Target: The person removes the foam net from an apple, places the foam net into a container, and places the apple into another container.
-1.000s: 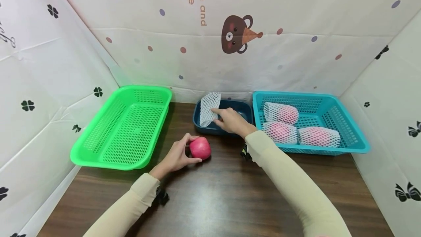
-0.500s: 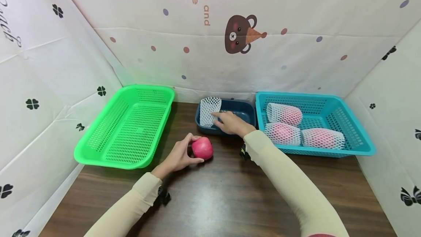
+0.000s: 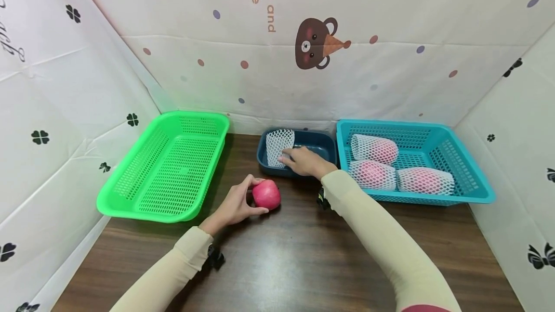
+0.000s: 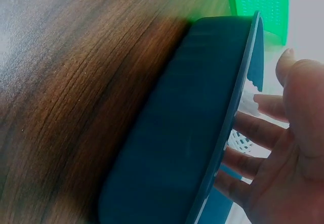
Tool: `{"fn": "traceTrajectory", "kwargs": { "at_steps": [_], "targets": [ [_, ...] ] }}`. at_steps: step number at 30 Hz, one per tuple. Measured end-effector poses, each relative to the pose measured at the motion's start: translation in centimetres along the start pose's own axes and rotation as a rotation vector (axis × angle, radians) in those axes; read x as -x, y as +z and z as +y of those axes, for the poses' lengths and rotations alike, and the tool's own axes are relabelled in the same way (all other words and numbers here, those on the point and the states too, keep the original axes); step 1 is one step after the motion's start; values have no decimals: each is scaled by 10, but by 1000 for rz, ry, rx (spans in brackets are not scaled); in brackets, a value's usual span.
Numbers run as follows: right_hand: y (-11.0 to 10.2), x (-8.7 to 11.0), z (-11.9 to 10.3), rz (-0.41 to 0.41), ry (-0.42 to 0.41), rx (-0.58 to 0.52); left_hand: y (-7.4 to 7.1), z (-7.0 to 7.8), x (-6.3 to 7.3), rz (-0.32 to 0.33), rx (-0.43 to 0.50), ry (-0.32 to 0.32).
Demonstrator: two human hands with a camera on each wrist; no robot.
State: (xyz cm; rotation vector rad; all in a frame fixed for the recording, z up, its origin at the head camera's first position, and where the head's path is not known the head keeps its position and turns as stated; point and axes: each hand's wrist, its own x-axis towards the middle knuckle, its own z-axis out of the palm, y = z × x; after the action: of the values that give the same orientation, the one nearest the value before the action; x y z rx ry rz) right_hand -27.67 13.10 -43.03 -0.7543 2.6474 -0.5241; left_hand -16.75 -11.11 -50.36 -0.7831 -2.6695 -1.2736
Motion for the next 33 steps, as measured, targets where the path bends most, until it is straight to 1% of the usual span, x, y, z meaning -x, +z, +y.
{"fn": "traceTrajectory", "kwargs": {
  "at_steps": [4, 12, 18, 22, 26, 29, 33],
  "targets": [
    [1, -1, 2, -15, 26, 12, 0, 0, 0, -3, -7, -1],
    [1, 1, 0, -27, 97, 74, -1, 1, 0, 6, -1, 9],
    [1, 3, 1, -54, 145, 110, -1, 1, 0, 15, -2, 18],
    [2, 4, 1, -51, 176, 140, 0, 0, 0, 17, -5, 16],
    [3, 4, 3, -48, 159, 164, -1, 0, -1, 10, -10, 7],
    [5, 3, 5, -67, 143, 151, -1, 0, -1, 8, -12, 8],
    [6, 2, 5, -91, 158, 133, -1, 1, -1, 4, -17, 13]
  ]
}}
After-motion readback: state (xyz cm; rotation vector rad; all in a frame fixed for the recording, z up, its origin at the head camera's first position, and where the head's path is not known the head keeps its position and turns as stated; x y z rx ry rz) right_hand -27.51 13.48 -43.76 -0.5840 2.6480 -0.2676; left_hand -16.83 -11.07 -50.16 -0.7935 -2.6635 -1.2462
